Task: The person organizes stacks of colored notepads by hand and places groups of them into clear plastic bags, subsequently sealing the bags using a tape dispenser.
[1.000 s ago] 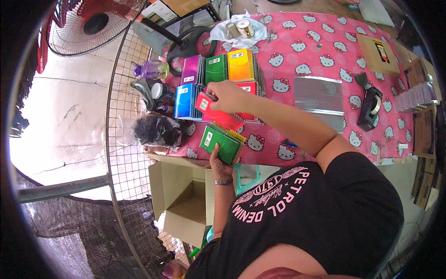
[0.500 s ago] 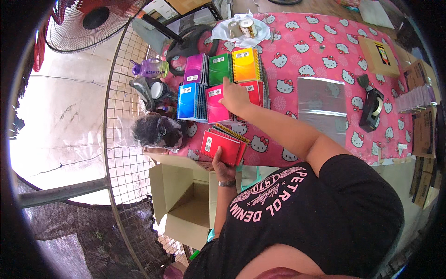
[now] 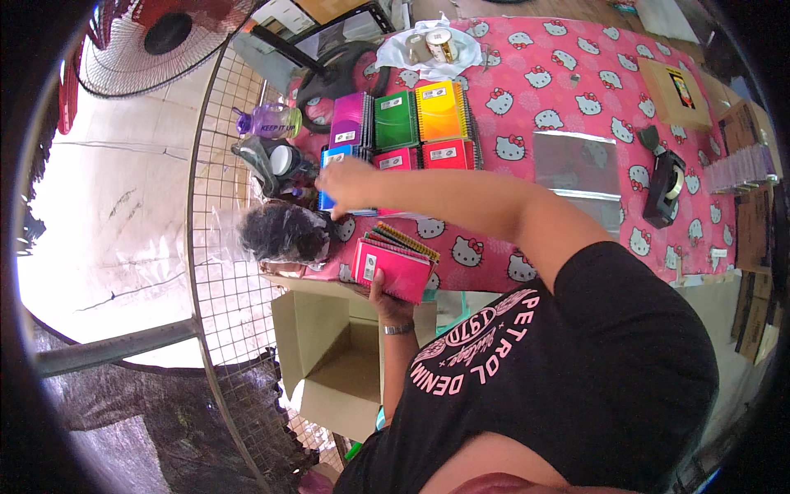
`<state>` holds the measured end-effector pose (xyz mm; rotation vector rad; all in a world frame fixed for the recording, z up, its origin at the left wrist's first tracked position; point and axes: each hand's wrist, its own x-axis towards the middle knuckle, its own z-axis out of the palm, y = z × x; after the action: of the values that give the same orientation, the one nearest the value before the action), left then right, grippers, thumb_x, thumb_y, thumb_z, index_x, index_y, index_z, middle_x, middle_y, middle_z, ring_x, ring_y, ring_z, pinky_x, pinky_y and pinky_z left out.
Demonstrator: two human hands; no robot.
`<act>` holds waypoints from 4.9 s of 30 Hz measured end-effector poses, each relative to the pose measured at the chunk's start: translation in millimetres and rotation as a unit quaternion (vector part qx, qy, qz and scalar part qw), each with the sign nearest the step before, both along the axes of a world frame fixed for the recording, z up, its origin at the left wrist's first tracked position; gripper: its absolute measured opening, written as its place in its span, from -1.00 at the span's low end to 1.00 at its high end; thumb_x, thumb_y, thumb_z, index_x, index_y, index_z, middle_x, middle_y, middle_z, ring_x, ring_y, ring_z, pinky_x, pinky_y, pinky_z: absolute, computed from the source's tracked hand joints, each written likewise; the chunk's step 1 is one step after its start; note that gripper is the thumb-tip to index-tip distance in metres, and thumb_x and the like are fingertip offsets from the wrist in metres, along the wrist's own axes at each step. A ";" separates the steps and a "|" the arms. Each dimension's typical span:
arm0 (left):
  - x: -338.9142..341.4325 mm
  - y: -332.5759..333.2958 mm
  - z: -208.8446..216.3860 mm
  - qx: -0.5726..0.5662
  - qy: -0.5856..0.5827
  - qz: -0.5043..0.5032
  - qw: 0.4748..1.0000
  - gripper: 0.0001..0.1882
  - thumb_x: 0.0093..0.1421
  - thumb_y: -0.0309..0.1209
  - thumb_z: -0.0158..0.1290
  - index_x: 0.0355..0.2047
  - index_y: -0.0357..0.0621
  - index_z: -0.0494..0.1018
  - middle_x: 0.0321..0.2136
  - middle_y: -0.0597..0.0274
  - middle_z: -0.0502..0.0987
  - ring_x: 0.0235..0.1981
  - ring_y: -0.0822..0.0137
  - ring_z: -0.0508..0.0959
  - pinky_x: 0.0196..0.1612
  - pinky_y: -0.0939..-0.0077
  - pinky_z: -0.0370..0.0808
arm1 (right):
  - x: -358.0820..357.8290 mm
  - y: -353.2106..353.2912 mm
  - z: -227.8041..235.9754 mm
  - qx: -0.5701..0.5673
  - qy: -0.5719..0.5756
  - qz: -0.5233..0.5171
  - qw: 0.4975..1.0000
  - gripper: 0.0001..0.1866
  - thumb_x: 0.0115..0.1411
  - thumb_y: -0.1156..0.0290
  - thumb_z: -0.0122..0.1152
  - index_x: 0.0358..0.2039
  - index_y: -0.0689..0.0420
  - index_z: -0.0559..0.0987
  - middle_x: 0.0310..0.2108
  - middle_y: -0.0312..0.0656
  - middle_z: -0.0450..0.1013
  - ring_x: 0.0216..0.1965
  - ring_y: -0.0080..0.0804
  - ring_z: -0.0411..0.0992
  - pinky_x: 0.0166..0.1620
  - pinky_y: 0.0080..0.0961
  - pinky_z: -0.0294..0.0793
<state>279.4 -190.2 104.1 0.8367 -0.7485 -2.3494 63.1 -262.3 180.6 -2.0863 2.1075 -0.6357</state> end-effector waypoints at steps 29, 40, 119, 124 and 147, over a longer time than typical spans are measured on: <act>-281.7 212.2 -95.2 -0.373 0.007 -0.472 0.799 -0.16 -0.21 -0.63 0.28 0.07 -0.08 0.09 -0.04 0.16 0.33 0.01 0.27 0.38 0.06 0.36 0.37 | -108.4 475.7 -183.5 -0.131 -0.468 -0.345 0.803 -0.06 -0.18 0.61 0.29 0.23 0.04 0.05 0.03 -0.02 0.30 0.08 -0.16 0.30 0.10 -0.35 0.29; -274.6 223.2 -138.3 -0.429 -0.021 -0.424 0.797 -0.10 -0.31 -0.61 0.27 0.08 -0.06 0.07 0.04 0.12 0.24 0.10 0.20 0.29 0.16 0.33 0.26 | -104.0 471.3 -222.8 -0.241 -0.396 -0.356 0.811 -0.12 -0.30 0.49 0.39 0.11 0.08 0.18 0.02 -0.04 0.25 0.09 -0.13 0.26 0.12 -0.35 0.25; -230.6 171.2 -100.6 -0.827 -0.082 -0.380 0.407 -0.81 0.02 -0.42 0.08 -0.30 -0.07 0.50 -0.33 0.23 0.52 -0.20 0.14 0.45 -0.03 0.19 0.27 | -63.6 461.7 -142.0 -0.020 0.035 -0.314 0.949 -0.81 0.06 0.30 0.13 -0.32 0.07 0.47 -0.39 -0.16 0.45 -0.27 -0.24 0.46 -0.12 -0.30 0.31; -261.1 136.7 -111.2 -0.652 -0.150 -0.437 0.601 -0.85 0.01 -0.48 0.07 -0.36 -0.11 0.52 -0.42 0.19 0.52 -0.30 0.15 0.48 -0.13 0.23 0.32 | -115.4 509.4 -170.7 0.027 -0.194 -0.434 0.879 -0.73 -0.07 0.34 0.27 -0.32 0.13 0.51 -0.43 -0.18 0.47 -0.34 -0.29 0.47 -0.22 -0.37 0.39; -243.7 264.7 -139.9 -0.863 -0.153 -0.361 0.318 -0.22 0.13 0.03 -0.04 0.25 -0.11 0.03 0.29 0.11 -0.02 0.33 0.02 -0.17 0.26 -0.17 -0.37 | -256.5 444.4 -238.5 0.044 -0.011 -0.401 0.915 -0.82 0.00 0.29 0.16 -0.38 0.05 0.54 -0.22 -0.21 0.36 -0.02 -0.26 0.28 0.02 -0.22 0.24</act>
<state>35.7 74.5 -35.8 -0.3087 -3.1241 -0.2702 -193.3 182.1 -57.9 -1.0823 2.8799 -0.5957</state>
